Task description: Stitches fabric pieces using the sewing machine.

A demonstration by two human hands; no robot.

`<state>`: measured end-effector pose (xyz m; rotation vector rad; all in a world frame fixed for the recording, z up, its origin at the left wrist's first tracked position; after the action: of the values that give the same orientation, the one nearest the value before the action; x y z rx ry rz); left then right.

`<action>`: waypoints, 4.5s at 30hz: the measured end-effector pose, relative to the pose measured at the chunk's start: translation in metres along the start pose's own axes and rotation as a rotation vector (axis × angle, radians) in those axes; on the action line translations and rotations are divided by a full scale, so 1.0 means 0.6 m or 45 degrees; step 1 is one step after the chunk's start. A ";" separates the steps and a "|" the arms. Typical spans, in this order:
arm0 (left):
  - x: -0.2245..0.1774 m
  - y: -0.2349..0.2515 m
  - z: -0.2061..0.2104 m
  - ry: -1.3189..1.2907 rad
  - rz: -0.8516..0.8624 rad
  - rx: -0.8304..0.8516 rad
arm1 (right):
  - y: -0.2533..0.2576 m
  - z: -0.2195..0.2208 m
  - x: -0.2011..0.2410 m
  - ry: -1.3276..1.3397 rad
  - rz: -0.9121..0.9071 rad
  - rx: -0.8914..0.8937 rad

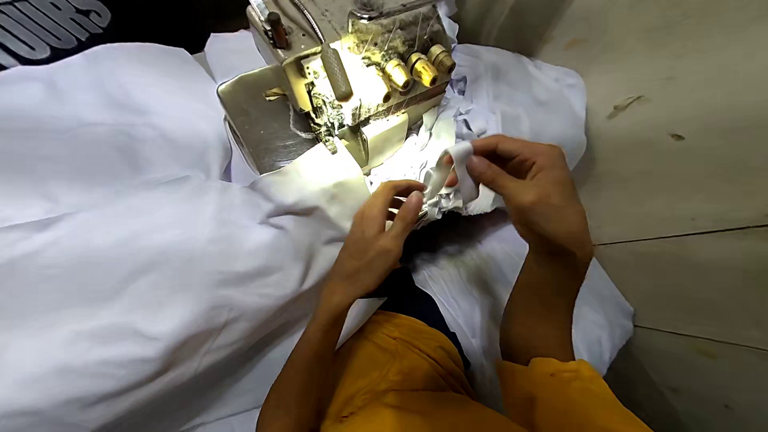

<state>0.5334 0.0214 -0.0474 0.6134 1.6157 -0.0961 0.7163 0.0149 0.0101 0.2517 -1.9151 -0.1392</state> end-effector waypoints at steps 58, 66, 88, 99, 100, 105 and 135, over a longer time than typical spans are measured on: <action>-0.002 -0.059 -0.133 -0.121 -0.001 -0.517 | -0.015 0.225 -0.055 0.349 0.029 0.162; -0.017 -0.032 -0.212 0.040 0.039 -0.297 | -0.020 0.188 -0.029 -0.251 -0.537 -0.361; -0.017 -0.090 -0.270 0.927 -0.199 -0.598 | 0.041 0.201 -0.104 0.158 0.007 -0.050; -0.165 -0.038 -0.141 0.998 0.645 0.166 | 0.031 0.218 -0.114 0.228 -0.094 0.045; -0.170 -0.032 -0.126 0.881 0.684 0.243 | 0.030 0.218 -0.116 0.284 -0.075 0.052; -0.148 0.029 -0.110 0.755 0.594 0.184 | 0.020 0.218 -0.139 0.629 0.083 0.069; -0.049 0.010 -0.105 1.517 0.553 -0.432 | 0.011 0.204 -0.145 0.335 0.075 -0.092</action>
<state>0.4799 0.0427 -0.0082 0.7906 2.4828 1.0199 0.6301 0.0391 -0.1107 0.1566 -1.6511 -0.1292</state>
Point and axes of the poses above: each hand's wrist, its own y-axis towards the middle knuckle, its own z-axis out of the palm, x = y × z, the point moved 7 cm from there along y, towards the middle knuckle, and after that the axes turned 5 degrees about z, right-handed, at the moved point
